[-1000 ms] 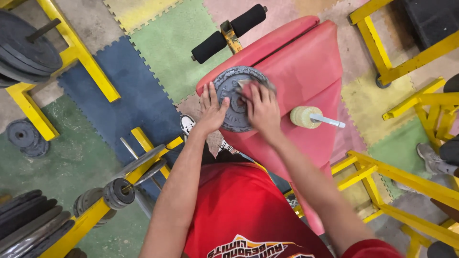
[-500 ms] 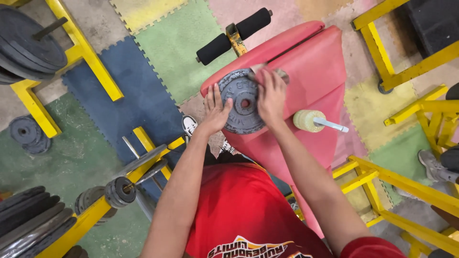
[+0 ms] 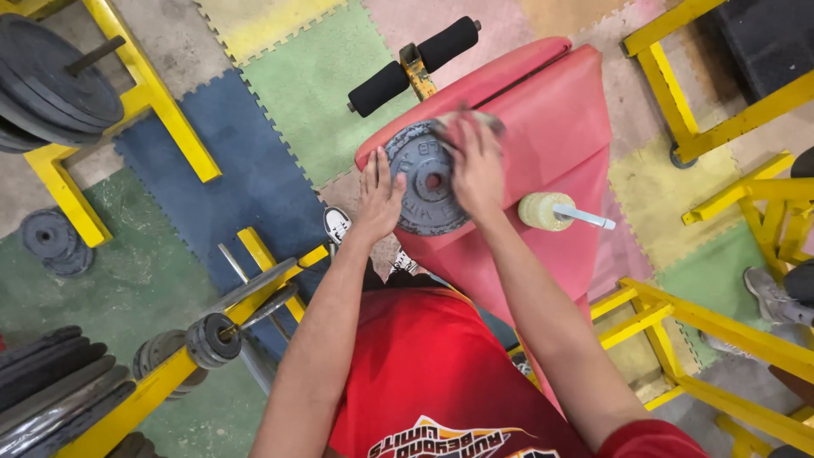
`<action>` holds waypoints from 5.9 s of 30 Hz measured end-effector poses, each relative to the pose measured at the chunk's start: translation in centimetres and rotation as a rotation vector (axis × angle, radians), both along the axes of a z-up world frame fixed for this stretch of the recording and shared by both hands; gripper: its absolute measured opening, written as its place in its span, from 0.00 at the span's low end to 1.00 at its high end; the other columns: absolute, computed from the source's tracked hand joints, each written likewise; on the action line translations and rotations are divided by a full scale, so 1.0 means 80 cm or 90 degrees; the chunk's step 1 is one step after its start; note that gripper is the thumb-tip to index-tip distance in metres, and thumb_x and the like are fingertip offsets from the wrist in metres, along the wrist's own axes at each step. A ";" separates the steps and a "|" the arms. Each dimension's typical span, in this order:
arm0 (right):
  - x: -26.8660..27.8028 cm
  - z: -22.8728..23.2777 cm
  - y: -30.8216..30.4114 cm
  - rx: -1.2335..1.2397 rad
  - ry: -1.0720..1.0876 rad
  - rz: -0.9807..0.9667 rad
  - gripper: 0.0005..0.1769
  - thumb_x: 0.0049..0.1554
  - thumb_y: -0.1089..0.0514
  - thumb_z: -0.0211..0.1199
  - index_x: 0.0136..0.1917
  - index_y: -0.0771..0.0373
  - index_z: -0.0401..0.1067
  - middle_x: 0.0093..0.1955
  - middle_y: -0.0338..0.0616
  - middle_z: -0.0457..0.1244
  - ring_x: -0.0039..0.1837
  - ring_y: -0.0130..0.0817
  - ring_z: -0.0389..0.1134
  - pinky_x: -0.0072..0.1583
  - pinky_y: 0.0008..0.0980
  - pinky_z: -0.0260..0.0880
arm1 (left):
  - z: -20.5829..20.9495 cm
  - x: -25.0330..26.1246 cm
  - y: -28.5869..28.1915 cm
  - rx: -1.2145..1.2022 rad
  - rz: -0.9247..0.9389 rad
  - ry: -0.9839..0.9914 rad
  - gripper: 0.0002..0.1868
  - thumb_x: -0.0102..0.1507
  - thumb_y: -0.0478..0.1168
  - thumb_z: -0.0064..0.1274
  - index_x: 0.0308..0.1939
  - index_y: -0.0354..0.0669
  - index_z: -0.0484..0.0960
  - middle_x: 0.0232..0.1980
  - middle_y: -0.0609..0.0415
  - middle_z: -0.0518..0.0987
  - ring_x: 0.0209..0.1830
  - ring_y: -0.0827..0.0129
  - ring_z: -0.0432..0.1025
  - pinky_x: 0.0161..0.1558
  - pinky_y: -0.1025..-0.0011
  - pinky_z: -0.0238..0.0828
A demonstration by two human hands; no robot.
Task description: The person is cleaning a weight plate with a cloth and organizing weight plates by moving them between racks in a gym.
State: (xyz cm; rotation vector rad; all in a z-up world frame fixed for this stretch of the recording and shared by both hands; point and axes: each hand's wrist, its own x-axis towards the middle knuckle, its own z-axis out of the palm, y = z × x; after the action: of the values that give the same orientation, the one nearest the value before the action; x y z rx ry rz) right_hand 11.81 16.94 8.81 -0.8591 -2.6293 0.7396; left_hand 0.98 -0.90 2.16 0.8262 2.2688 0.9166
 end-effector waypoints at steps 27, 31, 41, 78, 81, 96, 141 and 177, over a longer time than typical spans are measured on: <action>-0.001 0.048 0.077 -0.034 -0.145 -0.152 0.28 0.52 0.62 0.65 0.67 0.57 0.70 0.77 0.59 0.51 0.78 0.57 0.46 0.68 0.72 0.40 | -0.002 0.074 -0.008 0.192 0.476 -0.210 0.39 0.59 0.43 0.61 0.70 0.33 0.62 0.62 0.42 0.77 0.61 0.57 0.74 0.61 0.63 0.69; -0.013 0.005 0.080 0.070 -0.124 -0.012 0.20 0.60 0.55 0.63 0.65 0.56 0.73 0.79 0.50 0.56 0.82 0.47 0.52 0.83 0.54 0.46 | 0.008 0.083 -0.009 0.117 0.483 -0.178 0.37 0.59 0.44 0.66 0.66 0.33 0.68 0.52 0.46 0.83 0.51 0.59 0.79 0.56 0.65 0.71; -0.046 -0.042 0.082 0.005 -0.130 0.112 0.33 0.61 0.34 0.60 0.58 0.67 0.73 0.64 0.55 0.63 0.72 0.54 0.59 0.74 0.73 0.29 | 0.032 0.094 -0.019 0.016 0.379 -0.089 0.24 0.62 0.52 0.61 0.51 0.35 0.81 0.46 0.38 0.83 0.47 0.45 0.78 0.50 0.53 0.72; -0.399 -0.026 -0.202 -0.431 -0.168 0.202 0.31 0.59 0.41 0.63 0.54 0.76 0.70 0.44 0.58 0.71 0.46 0.43 0.73 0.49 0.41 0.73 | 0.070 -0.240 -0.284 0.218 0.814 -0.081 0.18 0.56 0.43 0.70 0.36 0.35 0.79 0.31 0.55 0.79 0.30 0.72 0.69 0.36 0.68 0.70; -0.420 -0.028 -0.234 -0.452 -0.204 0.251 0.30 0.58 0.44 0.66 0.54 0.76 0.69 0.45 0.56 0.70 0.47 0.39 0.72 0.49 0.39 0.74 | 0.079 -0.254 -0.316 0.207 0.864 -0.074 0.18 0.55 0.44 0.70 0.37 0.35 0.80 0.33 0.53 0.81 0.32 0.71 0.73 0.38 0.68 0.71; -0.634 0.027 -0.363 -0.385 -0.383 0.504 0.30 0.56 0.46 0.65 0.58 0.75 0.68 0.49 0.59 0.69 0.51 0.43 0.73 0.55 0.40 0.72 | 0.087 -0.351 -0.408 0.226 1.106 -0.038 0.19 0.55 0.44 0.70 0.37 0.31 0.80 0.34 0.46 0.82 0.32 0.64 0.74 0.38 0.62 0.71; -1.073 0.010 -0.930 -0.465 -0.486 0.770 0.25 0.58 0.52 0.66 0.62 0.70 0.69 0.57 0.49 0.70 0.57 0.34 0.70 0.59 0.35 0.71 | 0.069 -0.692 -0.908 0.188 1.415 -0.076 0.24 0.53 0.49 0.69 0.37 0.30 0.81 0.35 0.41 0.84 0.34 0.58 0.77 0.41 0.60 0.73; -1.310 -0.077 -1.198 -0.445 -0.278 0.394 0.18 0.60 0.59 0.63 0.61 0.69 0.71 0.53 0.44 0.69 0.54 0.31 0.69 0.58 0.34 0.69 | -0.088 -1.075 -1.292 0.206 0.999 -0.200 0.28 0.74 0.58 0.38 0.52 0.35 0.81 0.52 0.41 0.82 0.54 0.56 0.75 0.57 0.64 0.66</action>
State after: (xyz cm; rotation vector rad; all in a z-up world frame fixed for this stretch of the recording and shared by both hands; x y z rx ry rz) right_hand -92.99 -78.87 2.67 -0.3351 -3.0839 1.8957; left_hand -85.01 -104.27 -4.88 -1.2019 2.1848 1.8312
